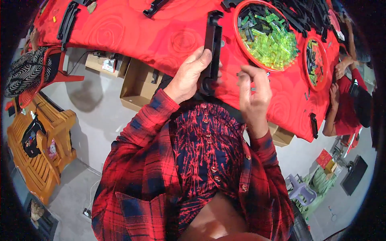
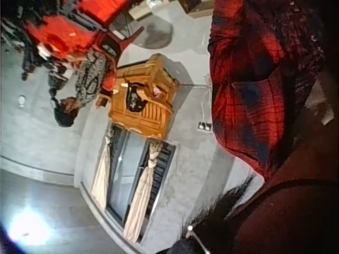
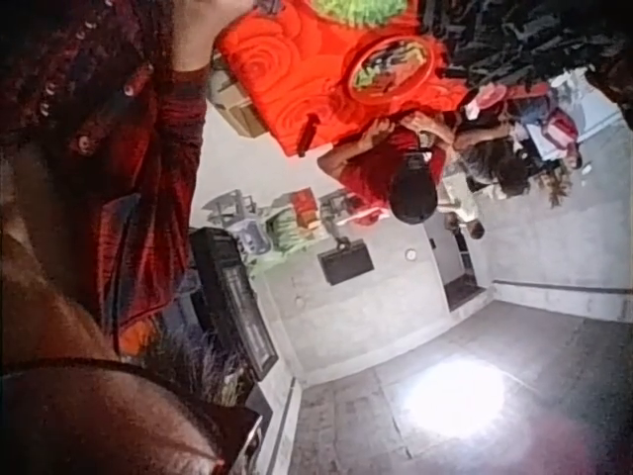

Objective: The person assembles plastic frames by picking up small green pieces and black plastic components from trays and inserting them into the frame slots by hand.

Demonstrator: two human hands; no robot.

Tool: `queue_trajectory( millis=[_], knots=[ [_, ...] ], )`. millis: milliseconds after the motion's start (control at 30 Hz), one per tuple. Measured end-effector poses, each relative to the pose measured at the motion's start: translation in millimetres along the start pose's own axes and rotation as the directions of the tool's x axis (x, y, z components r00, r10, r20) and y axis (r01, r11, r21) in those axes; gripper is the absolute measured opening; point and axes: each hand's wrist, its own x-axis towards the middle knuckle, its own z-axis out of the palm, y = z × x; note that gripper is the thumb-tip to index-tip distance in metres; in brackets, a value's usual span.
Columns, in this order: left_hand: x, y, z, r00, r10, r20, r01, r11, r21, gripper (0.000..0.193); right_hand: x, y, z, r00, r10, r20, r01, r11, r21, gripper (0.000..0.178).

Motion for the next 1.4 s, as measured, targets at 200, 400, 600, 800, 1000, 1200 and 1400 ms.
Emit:
queue_trajectory(
  millis=[200,400,600,800,1000,1200,1400],
  knots=[
    [-5.7,-3.0,11.4,0.997,-0.083,0.005,0.082,0.991,0.106,0.042,26.9,-4.4,3.7,0.967,-0.203,0.154,0.247,0.892,-0.379,0.029],
    [-6.2,-6.2,11.2,0.999,-0.044,0.014,0.040,0.969,0.244,0.046,23.1,5.0,7.6,0.957,-0.229,0.178,0.278,0.898,-0.341,0.028],
    [-5.0,-3.8,7.3,0.991,-0.129,0.026,0.126,0.986,0.111,0.045,8.9,1.7,8.0,0.943,-0.320,0.087,0.331,0.901,-0.280,0.027],
    [-5.1,-9.2,5.1,0.988,-0.149,0.037,0.151,0.988,-0.043,0.044,0.7,-6.3,8.2,0.924,-0.365,0.117,0.383,0.875,-0.295,0.029],
    [-8.5,-7.9,0.7,0.967,-0.191,0.167,0.206,0.976,-0.074,0.043,2.7,-6.3,11.3,0.948,-0.315,0.051,0.315,0.897,-0.311,0.023],
    [-14.5,6.2,11.4,0.964,-0.248,0.097,0.221,0.947,0.232,0.043,3.5,-2.3,14.1,0.987,-0.158,0.034,0.162,0.959,-0.232,0.017],
    [-8.9,-5.8,10.0,0.997,-0.081,-0.021,0.078,0.808,0.584,0.033,-0.4,5.2,23.7,0.983,-0.182,0.020,0.180,0.944,-0.278,0.018]
  ],
)
